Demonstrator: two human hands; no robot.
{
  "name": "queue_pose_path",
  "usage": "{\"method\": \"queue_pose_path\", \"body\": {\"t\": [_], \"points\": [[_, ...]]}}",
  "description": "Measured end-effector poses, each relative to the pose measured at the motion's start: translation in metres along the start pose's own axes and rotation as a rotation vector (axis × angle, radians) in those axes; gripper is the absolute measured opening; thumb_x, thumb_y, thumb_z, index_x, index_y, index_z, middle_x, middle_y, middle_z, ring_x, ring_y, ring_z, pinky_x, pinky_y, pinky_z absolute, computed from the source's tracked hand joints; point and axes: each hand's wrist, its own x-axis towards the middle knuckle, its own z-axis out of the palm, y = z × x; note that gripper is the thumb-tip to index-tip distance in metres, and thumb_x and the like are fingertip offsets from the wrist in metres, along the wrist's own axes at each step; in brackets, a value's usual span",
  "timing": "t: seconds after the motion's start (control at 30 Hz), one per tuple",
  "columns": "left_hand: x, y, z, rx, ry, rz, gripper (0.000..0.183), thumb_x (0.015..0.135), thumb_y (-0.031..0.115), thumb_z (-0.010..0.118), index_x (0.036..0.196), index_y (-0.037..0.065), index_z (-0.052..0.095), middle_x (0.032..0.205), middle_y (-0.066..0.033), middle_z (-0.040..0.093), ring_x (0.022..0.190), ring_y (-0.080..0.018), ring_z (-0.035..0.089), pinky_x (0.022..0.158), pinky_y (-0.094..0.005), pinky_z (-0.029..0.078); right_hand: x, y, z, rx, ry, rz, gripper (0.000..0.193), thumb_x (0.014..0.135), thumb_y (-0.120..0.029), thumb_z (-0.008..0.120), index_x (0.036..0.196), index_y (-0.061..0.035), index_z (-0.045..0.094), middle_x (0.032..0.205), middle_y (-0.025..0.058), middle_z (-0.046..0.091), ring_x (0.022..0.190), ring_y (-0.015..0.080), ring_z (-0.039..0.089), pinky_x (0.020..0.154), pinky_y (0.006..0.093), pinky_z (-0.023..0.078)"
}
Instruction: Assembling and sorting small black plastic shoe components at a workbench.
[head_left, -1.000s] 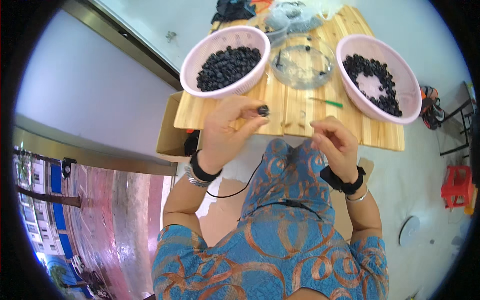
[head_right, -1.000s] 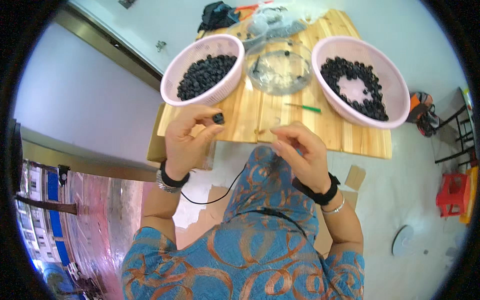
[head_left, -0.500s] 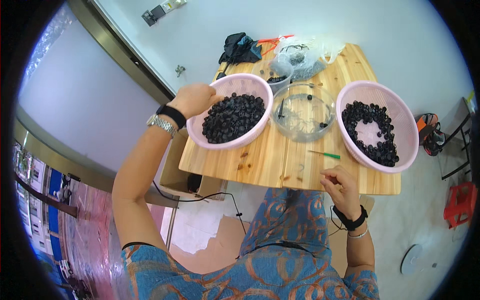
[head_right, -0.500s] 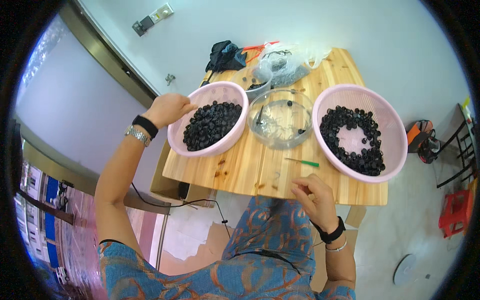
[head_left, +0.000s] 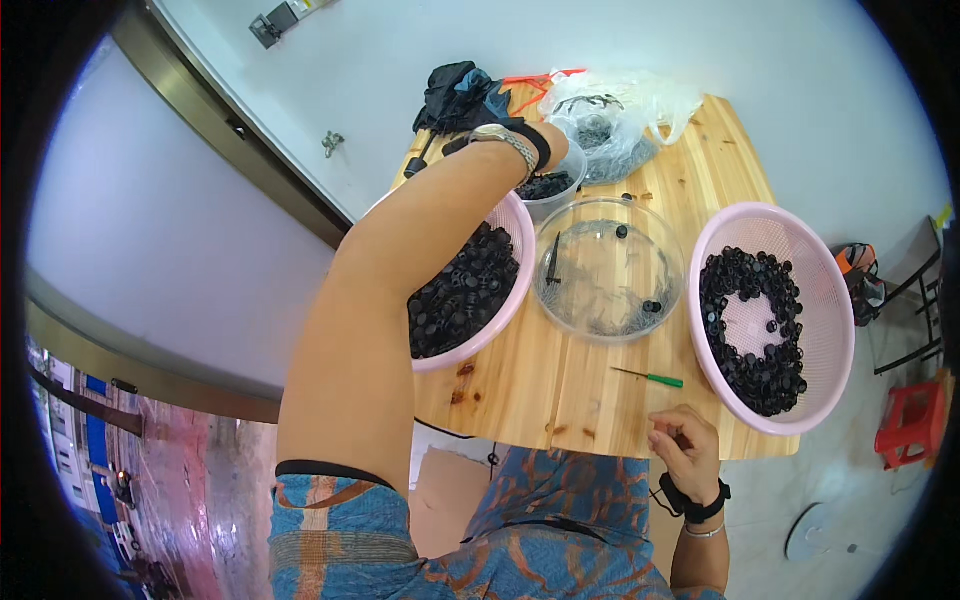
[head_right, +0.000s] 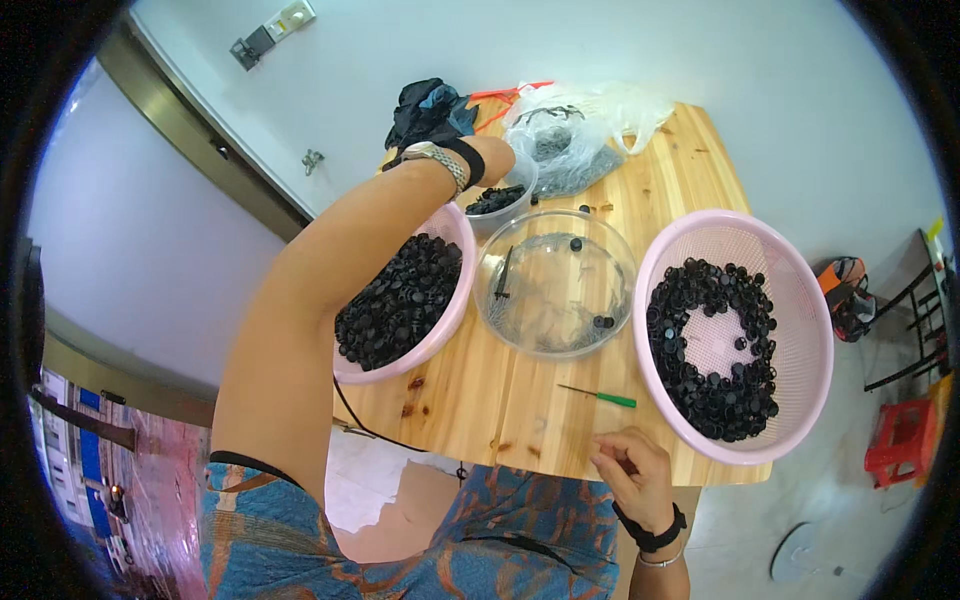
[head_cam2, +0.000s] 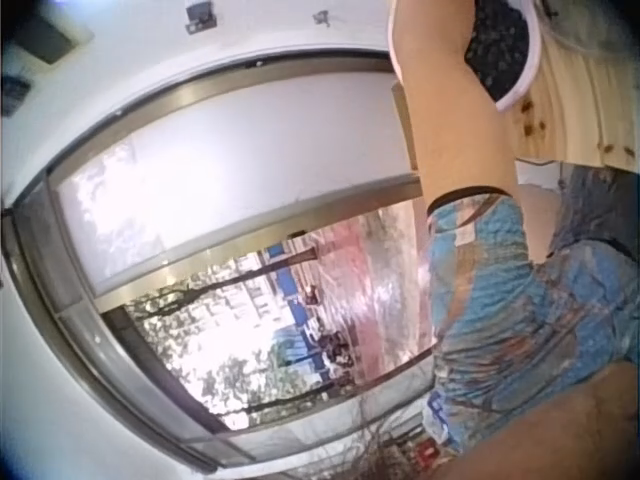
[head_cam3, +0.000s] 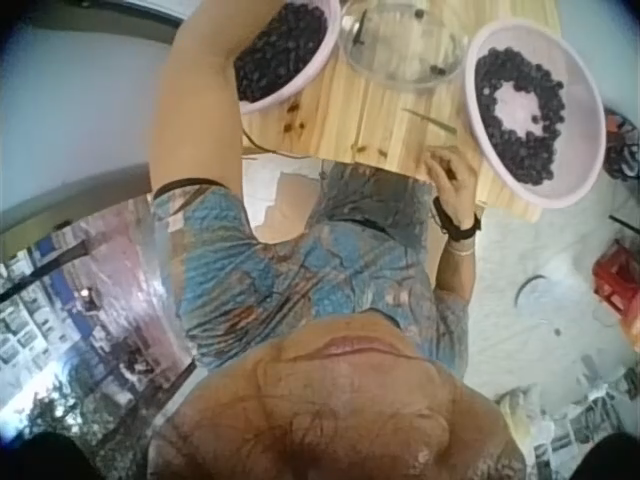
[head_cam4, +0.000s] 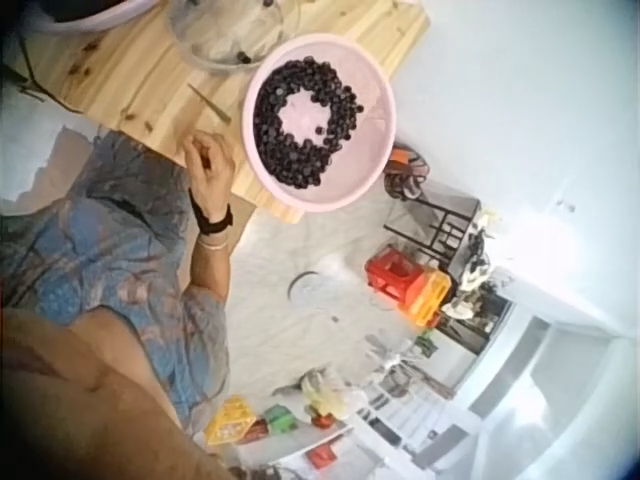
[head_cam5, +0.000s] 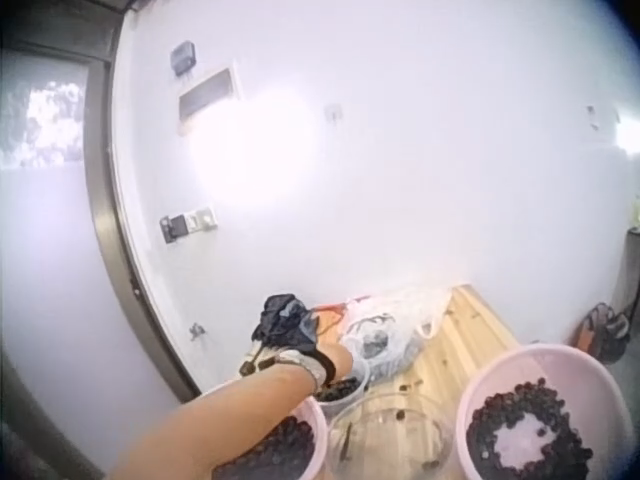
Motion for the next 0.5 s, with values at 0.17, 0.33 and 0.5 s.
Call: {"method": "queue_pose_path", "body": {"t": [0.17, 0.33, 0.5], "points": [[0.024, -0.003, 0.026, -0.001, -0.109, 0.035, 0.023, 0.068, 0.016, 0.068, 0.087, 0.003, 0.067, 0.088, -0.0167, 0.065, 0.084, -0.0278, 0.063, 0.07, -0.0352, 0.05, 0.004, -0.005, 0.002, -0.074, 0.003, -0.071, 0.015, 0.072, -0.002, 0.066, 0.085, 0.0007, 0.061, 0.066, 0.0048, 0.051, 0.054, 0.0107, 0.046, 0.047, 0.0221, 0.035], [0.028, 0.001, 0.027, -0.185, -0.037, 0.038, 0.019, 0.068, 0.017, 0.067, 0.081, 0.003, 0.068, 0.072, -0.0116, 0.066, 0.072, -0.0222, 0.065, 0.063, -0.0341, 0.05, 0.003, 0.0, 0.004, -0.092, 0.048, -0.055, 0.014, 0.072, -0.002, 0.067, 0.084, 0.0003, 0.061, 0.067, 0.0053, 0.052, 0.054, 0.0108, 0.047, 0.046, 0.0221, 0.035], [0.037, -0.004, 0.029, -0.286, -0.079, 0.067, 0.014, 0.068, 0.012, 0.063, 0.076, 0.002, 0.067, 0.064, -0.0083, 0.065, 0.06, -0.0179, 0.064, 0.059, -0.0311, 0.05, 0.003, -0.003, 0.002, -0.09, 0.081, -0.046, 0.013, 0.072, -0.003, 0.067, 0.082, 0.0003, 0.06, 0.066, 0.0054, 0.052, 0.054, 0.0111, 0.046, 0.047, 0.0223, 0.035]]}}
